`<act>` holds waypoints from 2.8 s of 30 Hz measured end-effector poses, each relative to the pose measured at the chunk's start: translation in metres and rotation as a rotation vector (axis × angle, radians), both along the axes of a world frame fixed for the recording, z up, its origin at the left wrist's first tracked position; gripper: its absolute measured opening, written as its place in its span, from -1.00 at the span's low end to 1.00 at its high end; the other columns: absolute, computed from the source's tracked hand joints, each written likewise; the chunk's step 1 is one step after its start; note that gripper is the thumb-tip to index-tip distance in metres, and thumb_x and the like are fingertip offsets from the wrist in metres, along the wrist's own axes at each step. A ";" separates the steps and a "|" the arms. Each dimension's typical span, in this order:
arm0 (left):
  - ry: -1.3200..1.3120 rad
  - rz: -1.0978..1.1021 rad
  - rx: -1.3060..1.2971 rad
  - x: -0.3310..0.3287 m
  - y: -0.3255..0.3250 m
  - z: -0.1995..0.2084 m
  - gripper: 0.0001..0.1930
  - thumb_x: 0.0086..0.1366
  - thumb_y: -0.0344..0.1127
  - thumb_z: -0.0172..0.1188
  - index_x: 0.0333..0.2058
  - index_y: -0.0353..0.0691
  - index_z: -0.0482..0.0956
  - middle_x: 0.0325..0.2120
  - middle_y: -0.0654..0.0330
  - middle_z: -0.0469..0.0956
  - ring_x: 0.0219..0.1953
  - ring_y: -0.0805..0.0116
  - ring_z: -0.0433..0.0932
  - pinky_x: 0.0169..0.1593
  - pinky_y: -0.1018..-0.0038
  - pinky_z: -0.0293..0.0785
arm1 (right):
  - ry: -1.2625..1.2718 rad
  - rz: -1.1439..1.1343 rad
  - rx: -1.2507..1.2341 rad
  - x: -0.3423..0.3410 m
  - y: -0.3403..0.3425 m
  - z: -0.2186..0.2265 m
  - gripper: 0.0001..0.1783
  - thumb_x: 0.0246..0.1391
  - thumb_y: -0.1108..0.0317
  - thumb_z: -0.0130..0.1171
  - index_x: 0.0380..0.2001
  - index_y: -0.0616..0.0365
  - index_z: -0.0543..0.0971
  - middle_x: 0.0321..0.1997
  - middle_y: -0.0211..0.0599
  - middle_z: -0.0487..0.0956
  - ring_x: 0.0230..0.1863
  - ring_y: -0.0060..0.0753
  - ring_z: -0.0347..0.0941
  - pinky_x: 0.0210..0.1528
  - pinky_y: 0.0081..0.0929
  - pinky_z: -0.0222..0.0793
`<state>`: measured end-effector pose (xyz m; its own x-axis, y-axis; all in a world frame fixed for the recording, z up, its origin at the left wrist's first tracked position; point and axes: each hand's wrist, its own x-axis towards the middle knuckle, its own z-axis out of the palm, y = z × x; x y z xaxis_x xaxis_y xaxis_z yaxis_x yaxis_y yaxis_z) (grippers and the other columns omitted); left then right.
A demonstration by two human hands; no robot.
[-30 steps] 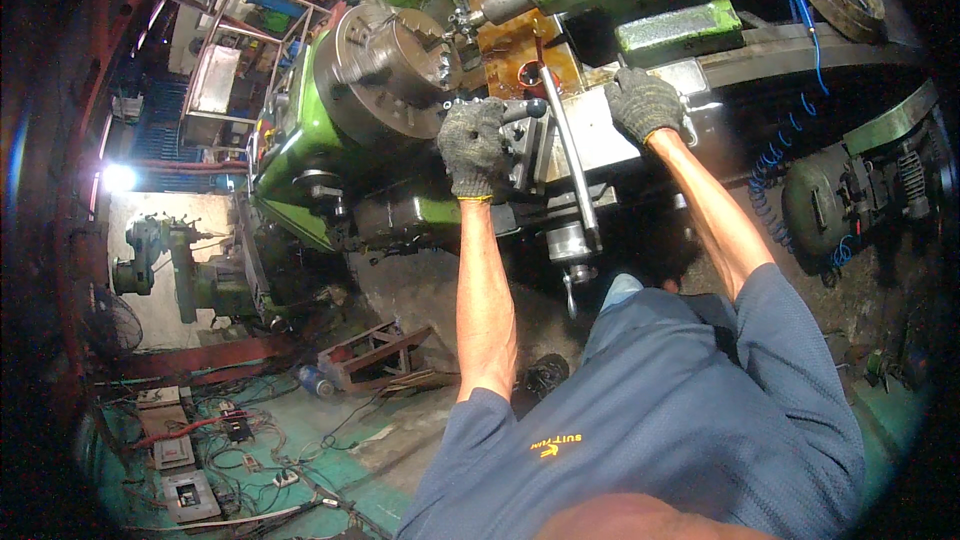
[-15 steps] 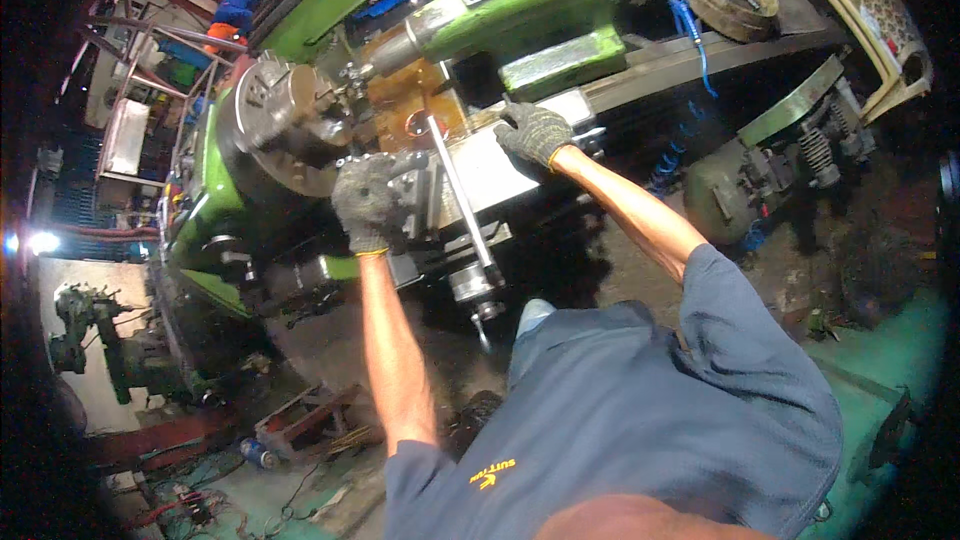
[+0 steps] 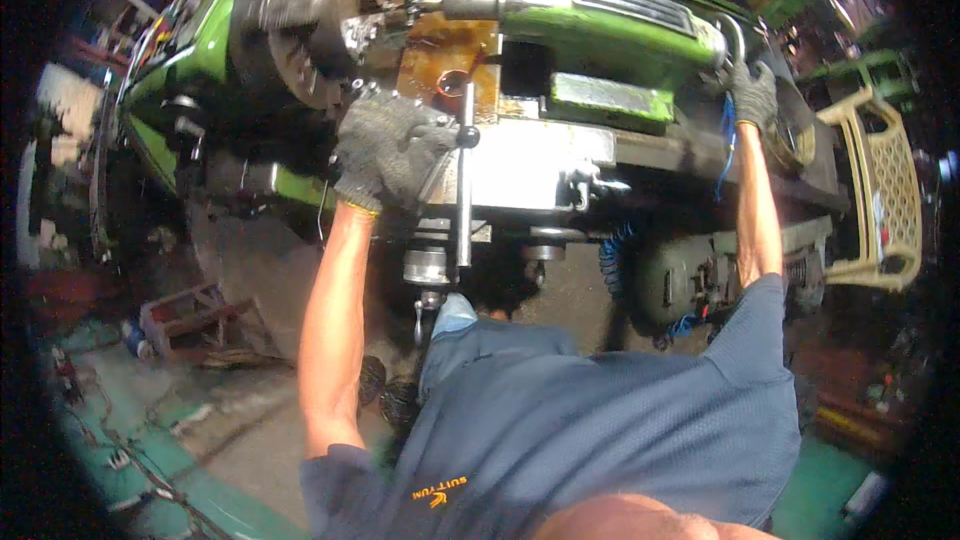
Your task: The person operates a green metal lathe in a workshop, machining a cylindrical metal workpiece. They adjust the tool post and cross-slide, engage the cutting tool, and apply cutting fluid to the workpiece while the lathe is running.
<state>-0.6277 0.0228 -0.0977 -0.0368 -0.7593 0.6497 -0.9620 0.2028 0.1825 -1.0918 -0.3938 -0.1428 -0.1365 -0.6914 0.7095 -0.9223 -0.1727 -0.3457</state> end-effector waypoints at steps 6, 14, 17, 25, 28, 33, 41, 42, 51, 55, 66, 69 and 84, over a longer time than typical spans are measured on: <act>0.098 -0.011 -0.006 -0.001 0.001 0.008 -0.60 0.11 0.15 0.31 -0.46 -0.10 0.68 -0.51 0.10 0.57 -0.39 0.01 0.55 -0.24 0.16 0.42 | 0.107 0.024 0.397 -0.003 -0.082 0.010 -0.23 0.08 -0.37 0.09 0.11 0.02 0.59 0.06 0.03 0.64 0.12 0.14 0.55 0.13 -0.06 0.42; 0.071 -0.002 -0.020 0.011 -0.001 -0.003 -0.50 0.10 0.27 0.30 -0.54 -0.11 0.64 -0.57 0.11 0.53 -0.44 0.04 0.51 -0.31 0.15 0.38 | 0.039 -0.080 0.345 0.022 -0.104 -0.018 -0.45 0.13 -0.05 0.16 0.00 0.18 0.62 -0.01 0.19 0.63 0.06 0.22 0.56 0.08 0.00 0.43; 0.074 0.038 0.081 0.010 0.009 0.004 -0.53 0.04 0.20 0.38 -0.48 -0.15 0.67 -0.45 0.08 0.61 -0.32 -0.06 0.58 -0.17 0.14 0.46 | 0.036 -0.061 0.329 0.029 -0.107 -0.026 -0.49 0.08 0.00 0.18 -0.06 0.16 0.63 -0.08 0.18 0.65 -0.02 0.23 0.59 0.03 -0.02 0.45; 0.110 -0.017 0.031 0.007 0.000 0.006 -0.55 0.00 0.15 0.39 -0.40 -0.15 0.67 -0.45 0.09 0.59 -0.32 -0.08 0.56 -0.12 0.06 0.46 | 0.160 -0.115 0.200 0.011 -0.126 -0.043 -0.60 0.06 0.11 0.13 -0.10 0.11 0.62 -0.16 0.16 0.67 -0.10 0.22 0.62 -0.02 -0.01 0.48; 0.089 -0.001 -0.034 0.001 0.001 0.001 -0.59 0.01 0.10 0.37 -0.37 -0.13 0.69 -0.41 0.10 0.61 -0.29 -0.05 0.58 -0.08 0.04 0.47 | 0.188 -0.149 0.216 0.010 -0.122 -0.036 -0.57 0.05 0.08 0.13 -0.11 0.12 0.64 -0.18 0.15 0.68 -0.12 0.23 0.63 -0.02 -0.01 0.49; 0.254 -0.183 0.202 -0.031 -0.018 0.018 -0.71 0.06 0.04 0.31 -0.45 -0.04 0.63 -0.50 0.17 0.53 -0.37 0.08 0.54 -0.23 0.05 0.41 | 0.281 -0.228 0.283 -0.016 -0.145 -0.043 -0.61 0.03 0.11 0.08 -0.17 0.11 0.64 -0.20 0.19 0.66 -0.11 0.23 0.60 -0.09 0.05 0.44; 0.203 -0.117 0.197 -0.048 -0.025 -0.001 -0.86 0.19 -0.11 0.21 -0.48 0.05 0.61 -0.60 0.24 0.47 -0.51 0.19 0.51 -0.47 0.16 0.33 | 0.165 -0.161 0.283 -0.022 -0.151 -0.049 -0.62 0.04 0.09 0.06 -0.19 0.09 0.59 -0.25 0.14 0.65 -0.15 0.23 0.59 -0.13 0.02 0.42; 0.213 -0.140 0.199 -0.047 -0.026 -0.002 -0.86 0.20 -0.11 0.21 -0.47 0.05 0.62 -0.60 0.24 0.47 -0.51 0.20 0.51 -0.47 0.16 0.33 | 0.389 -0.146 0.175 -0.049 -0.162 -0.052 -0.61 0.03 0.08 0.06 -0.19 0.09 0.60 -0.25 0.14 0.65 -0.16 0.22 0.60 -0.14 0.02 0.42; 0.224 -0.122 0.210 -0.047 -0.029 -0.002 -0.81 0.16 -0.05 0.30 -0.55 0.07 0.64 -0.65 0.24 0.47 -0.59 0.20 0.48 -0.55 0.16 0.26 | 0.192 -0.172 0.302 -0.009 -0.144 -0.048 -0.60 0.09 0.07 0.05 -0.19 0.14 0.60 -0.28 0.15 0.65 -0.21 0.26 0.59 -0.19 0.00 0.44; 0.211 -0.139 0.269 -0.045 -0.026 0.000 -0.91 0.14 -0.13 0.21 -0.46 0.10 0.60 -0.59 0.25 0.44 -0.54 0.24 0.49 -0.50 0.21 0.33 | 0.206 -0.179 0.294 -0.007 -0.141 -0.048 -0.62 0.16 0.09 0.04 -0.22 0.19 0.59 -0.32 0.15 0.65 -0.22 0.21 0.61 -0.20 -0.01 0.45; 0.194 -0.142 0.268 -0.043 -0.026 0.001 -0.94 0.13 -0.17 0.16 -0.43 0.09 0.57 -0.56 0.25 0.42 -0.51 0.28 0.50 -0.47 0.25 0.36 | 0.073 -0.085 0.389 -0.002 -0.132 -0.045 -0.70 0.14 0.18 0.07 -0.26 0.21 0.57 -0.58 -0.01 0.61 -0.57 -0.09 0.61 -0.45 -0.17 0.48; 0.182 -0.123 0.288 -0.043 -0.026 0.003 -0.94 0.14 -0.17 0.16 -0.43 0.09 0.57 -0.56 0.26 0.42 -0.51 0.28 0.50 -0.48 0.26 0.36 | 0.127 -0.084 0.328 0.011 -0.130 -0.047 -0.69 0.12 0.20 0.05 -0.24 0.21 0.57 -0.54 -0.01 0.62 -0.55 -0.08 0.62 -0.43 -0.16 0.48; 0.219 -0.166 0.270 -0.039 -0.026 0.001 -0.94 0.15 -0.16 0.17 -0.43 0.09 0.57 -0.57 0.26 0.42 -0.50 0.28 0.51 -0.50 0.26 0.36 | 0.661 -0.092 0.228 -0.091 -0.197 -0.075 -0.64 0.11 0.17 0.03 -0.22 0.23 0.59 -0.51 0.00 0.64 -0.51 -0.05 0.63 -0.37 -0.12 0.49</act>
